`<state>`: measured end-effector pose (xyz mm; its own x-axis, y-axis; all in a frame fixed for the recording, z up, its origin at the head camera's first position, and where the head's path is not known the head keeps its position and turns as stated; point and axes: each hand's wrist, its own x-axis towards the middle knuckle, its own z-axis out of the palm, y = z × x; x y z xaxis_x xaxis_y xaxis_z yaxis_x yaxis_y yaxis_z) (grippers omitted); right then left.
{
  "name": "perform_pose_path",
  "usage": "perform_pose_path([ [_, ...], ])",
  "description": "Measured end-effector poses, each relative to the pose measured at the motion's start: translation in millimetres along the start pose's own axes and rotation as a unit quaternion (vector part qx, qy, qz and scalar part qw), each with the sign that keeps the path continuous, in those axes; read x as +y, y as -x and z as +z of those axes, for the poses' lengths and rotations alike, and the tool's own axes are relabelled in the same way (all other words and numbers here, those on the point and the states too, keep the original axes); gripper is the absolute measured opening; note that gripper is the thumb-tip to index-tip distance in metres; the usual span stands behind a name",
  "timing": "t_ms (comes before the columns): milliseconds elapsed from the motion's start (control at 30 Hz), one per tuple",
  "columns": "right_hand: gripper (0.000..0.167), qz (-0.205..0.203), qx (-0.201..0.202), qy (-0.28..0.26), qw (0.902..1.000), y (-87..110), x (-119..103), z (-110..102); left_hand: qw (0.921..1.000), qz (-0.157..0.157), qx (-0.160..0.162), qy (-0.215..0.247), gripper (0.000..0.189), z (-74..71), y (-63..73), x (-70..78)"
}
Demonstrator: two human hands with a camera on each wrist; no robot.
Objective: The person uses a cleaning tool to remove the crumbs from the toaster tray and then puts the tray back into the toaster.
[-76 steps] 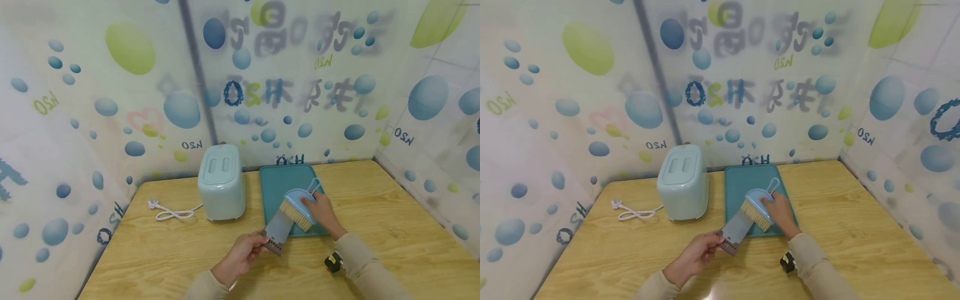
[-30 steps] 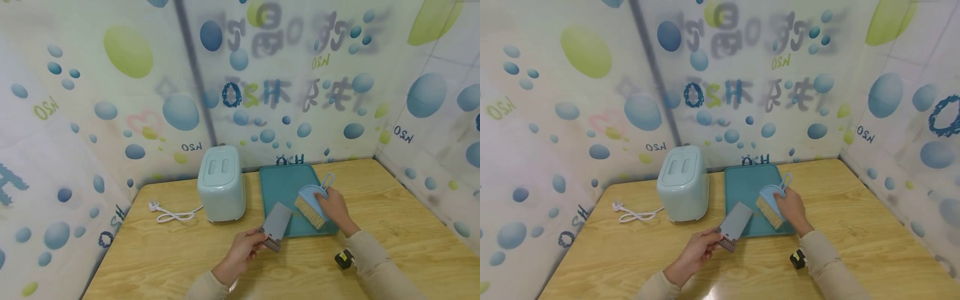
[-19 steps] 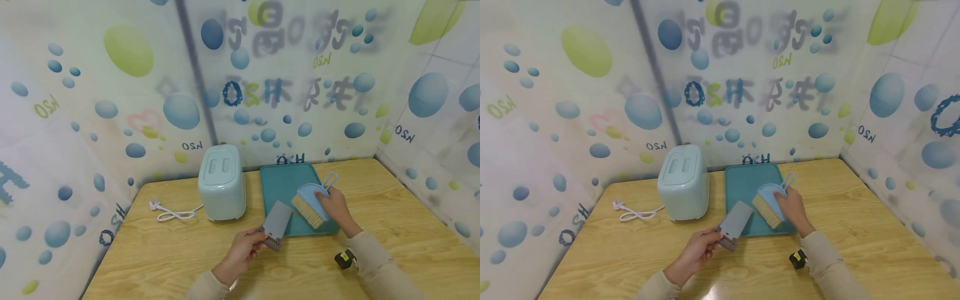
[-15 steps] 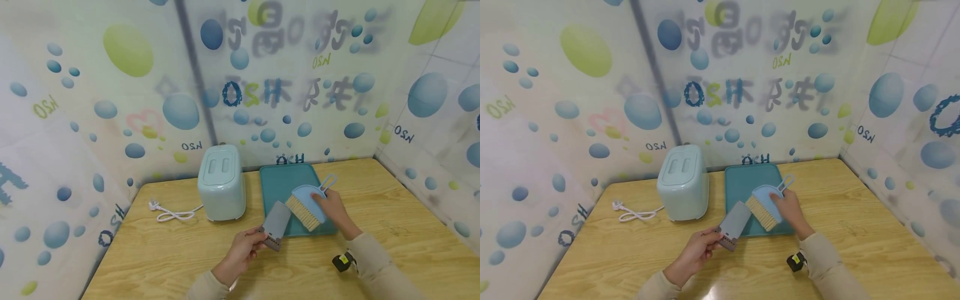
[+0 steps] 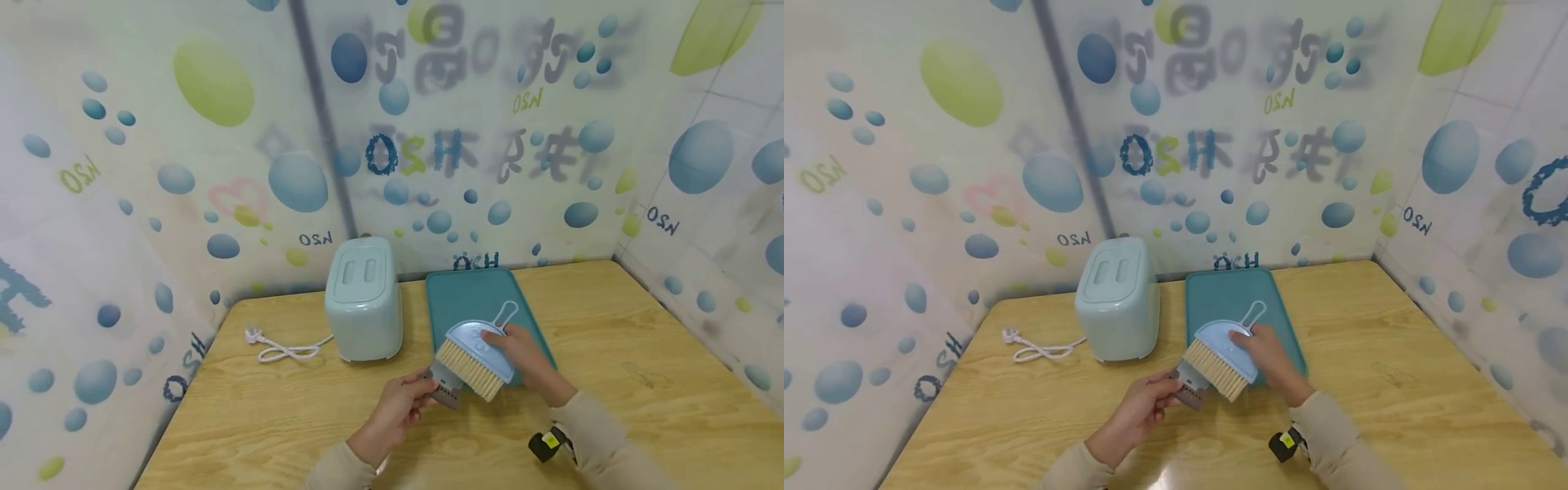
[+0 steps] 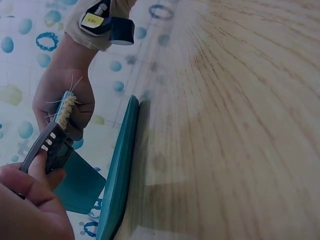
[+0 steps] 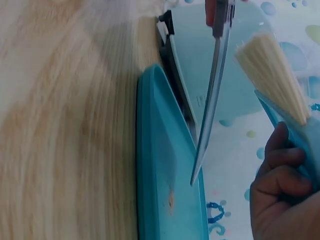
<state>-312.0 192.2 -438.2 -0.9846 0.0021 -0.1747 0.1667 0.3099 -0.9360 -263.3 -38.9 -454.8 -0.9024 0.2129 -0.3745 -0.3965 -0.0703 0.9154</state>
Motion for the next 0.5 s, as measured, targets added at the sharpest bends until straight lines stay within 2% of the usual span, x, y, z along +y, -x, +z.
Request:
perform_pose_path([
  [200,0.035,0.001,-0.03,-0.037,0.9989,6.6,-0.8,7.2,1.0,0.005,-0.001,0.003,0.051,0.5,0.1,-3.7],
  [400,0.037,-0.006,-0.049,-0.064,0.9967,7.9,-1.9,10.3,0.9995,0.007,-0.007,0.031,0.059,1.8,-1.1,-2.9],
  [500,0.037,-0.007,-0.054,-0.06,0.9967,7.9,-2.1,10.6,0.9992,0.008,-0.009,0.039,0.059,2.5,-1.2,-1.3],
])
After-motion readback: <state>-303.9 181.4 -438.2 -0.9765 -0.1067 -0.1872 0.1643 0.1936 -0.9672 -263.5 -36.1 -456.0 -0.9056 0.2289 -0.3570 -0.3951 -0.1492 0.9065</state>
